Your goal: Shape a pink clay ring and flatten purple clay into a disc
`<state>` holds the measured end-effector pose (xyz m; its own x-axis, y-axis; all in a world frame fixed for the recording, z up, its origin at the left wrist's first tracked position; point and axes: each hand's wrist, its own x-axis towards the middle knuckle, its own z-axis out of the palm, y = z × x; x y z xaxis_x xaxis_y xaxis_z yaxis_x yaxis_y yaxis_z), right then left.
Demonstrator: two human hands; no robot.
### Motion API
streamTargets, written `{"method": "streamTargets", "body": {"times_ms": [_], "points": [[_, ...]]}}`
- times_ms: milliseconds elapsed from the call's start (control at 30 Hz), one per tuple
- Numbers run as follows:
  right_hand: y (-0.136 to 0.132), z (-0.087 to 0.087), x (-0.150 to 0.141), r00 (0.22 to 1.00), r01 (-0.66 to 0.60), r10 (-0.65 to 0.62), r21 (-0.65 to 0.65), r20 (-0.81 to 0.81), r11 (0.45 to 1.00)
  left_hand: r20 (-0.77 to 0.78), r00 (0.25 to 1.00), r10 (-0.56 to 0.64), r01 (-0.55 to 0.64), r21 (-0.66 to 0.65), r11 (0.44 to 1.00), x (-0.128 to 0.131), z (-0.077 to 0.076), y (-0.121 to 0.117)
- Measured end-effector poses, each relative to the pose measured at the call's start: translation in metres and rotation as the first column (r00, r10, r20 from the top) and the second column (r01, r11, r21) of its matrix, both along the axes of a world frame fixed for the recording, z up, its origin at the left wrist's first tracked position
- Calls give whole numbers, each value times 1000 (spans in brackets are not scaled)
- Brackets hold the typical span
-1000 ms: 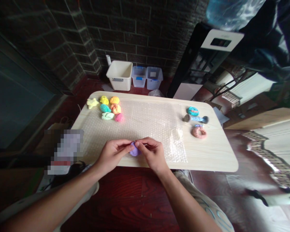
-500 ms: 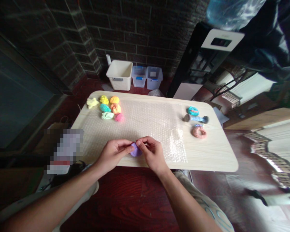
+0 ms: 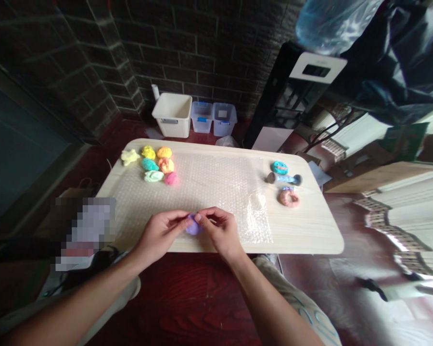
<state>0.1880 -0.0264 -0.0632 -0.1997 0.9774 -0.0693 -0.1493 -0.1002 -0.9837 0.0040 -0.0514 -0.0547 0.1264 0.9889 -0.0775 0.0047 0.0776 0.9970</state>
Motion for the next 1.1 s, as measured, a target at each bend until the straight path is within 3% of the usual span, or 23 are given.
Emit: {"method": "streamTargets", "body": {"times_ms": [167,433,667,833,967,1100], "points": [[0,1,2,999,-43,43,-16,22,999,-69,998,-12,13,25,1000,-5,4,1],[-1,-1,-1,999,-35,35,-46,-20,998,-12,1000,21,-21,7,1000,-2,3,1],[-1,2,-1,998,0,-2,27,66,1000,-10,1000,13,-14,-29,999,-2,2,3],[-3,5,-4,998,-47,46,28,42,999,-12,999,52,-52,-15,999,0,3,2],[-4,6,-6,998,-17,14,40,59,999,-48,996,73,-73,1,997,0,4,0],[-2,3,-5,997,23,-27,51,69,998,28,999,16,-15,-37,999,1,2,1]]}}
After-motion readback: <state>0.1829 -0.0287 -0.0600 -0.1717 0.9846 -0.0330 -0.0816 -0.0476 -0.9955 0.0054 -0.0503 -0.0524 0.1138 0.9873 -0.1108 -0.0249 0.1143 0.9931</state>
